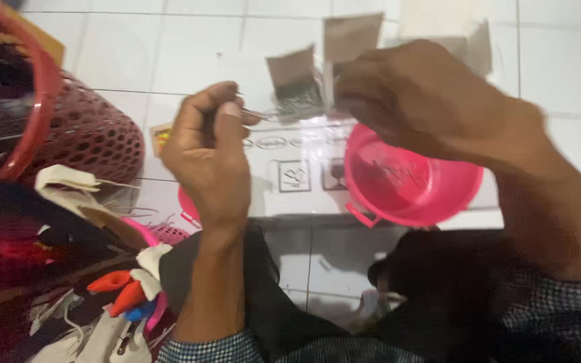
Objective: The person sits on the floor and uses both hands to pick up small metal hooks from a pink bowl. They attach each hook to a thin wire or string held in their left hand, repeating the process continuously.
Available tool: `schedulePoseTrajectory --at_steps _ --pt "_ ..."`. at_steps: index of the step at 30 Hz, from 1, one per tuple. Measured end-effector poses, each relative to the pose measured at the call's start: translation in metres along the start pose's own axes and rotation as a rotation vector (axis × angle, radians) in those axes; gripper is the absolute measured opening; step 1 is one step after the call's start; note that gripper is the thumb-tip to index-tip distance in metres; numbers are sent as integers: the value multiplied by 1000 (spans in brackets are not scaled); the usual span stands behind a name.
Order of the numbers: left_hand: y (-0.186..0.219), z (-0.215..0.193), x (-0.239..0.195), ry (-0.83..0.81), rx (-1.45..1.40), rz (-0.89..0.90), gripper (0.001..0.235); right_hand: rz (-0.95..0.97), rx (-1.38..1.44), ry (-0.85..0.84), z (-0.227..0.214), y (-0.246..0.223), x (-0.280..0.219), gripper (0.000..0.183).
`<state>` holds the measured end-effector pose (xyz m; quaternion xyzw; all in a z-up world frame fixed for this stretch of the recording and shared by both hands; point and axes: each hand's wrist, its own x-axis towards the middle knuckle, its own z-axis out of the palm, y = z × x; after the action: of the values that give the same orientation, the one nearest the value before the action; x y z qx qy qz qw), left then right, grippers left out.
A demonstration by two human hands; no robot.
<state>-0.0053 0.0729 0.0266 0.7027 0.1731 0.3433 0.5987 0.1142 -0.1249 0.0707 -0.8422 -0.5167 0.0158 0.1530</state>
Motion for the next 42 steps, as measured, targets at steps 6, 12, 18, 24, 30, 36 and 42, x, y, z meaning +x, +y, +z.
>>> schedulePoseTrajectory --at_steps 6,12,18,24,30,36,42 --pt "8 13 -18 -84 -16 83 15 443 -96 -783 26 -1 -42 29" --pt "-4 23 -20 -135 57 169 16 146 -264 -549 97 46 -65 23" --pt "-1 24 -21 -139 51 171 15 282 -225 -633 96 47 -53 32" --pt "-3 21 -22 -160 79 221 15 208 -253 -509 125 74 -60 22" --pt "1 24 -24 -170 108 226 14 146 -317 -521 122 57 -51 17" --pt "-3 25 -27 -209 150 281 15 315 -113 -583 113 62 -48 26" --pt "-2 31 -30 -216 119 247 16 270 -187 -611 121 62 -49 26"
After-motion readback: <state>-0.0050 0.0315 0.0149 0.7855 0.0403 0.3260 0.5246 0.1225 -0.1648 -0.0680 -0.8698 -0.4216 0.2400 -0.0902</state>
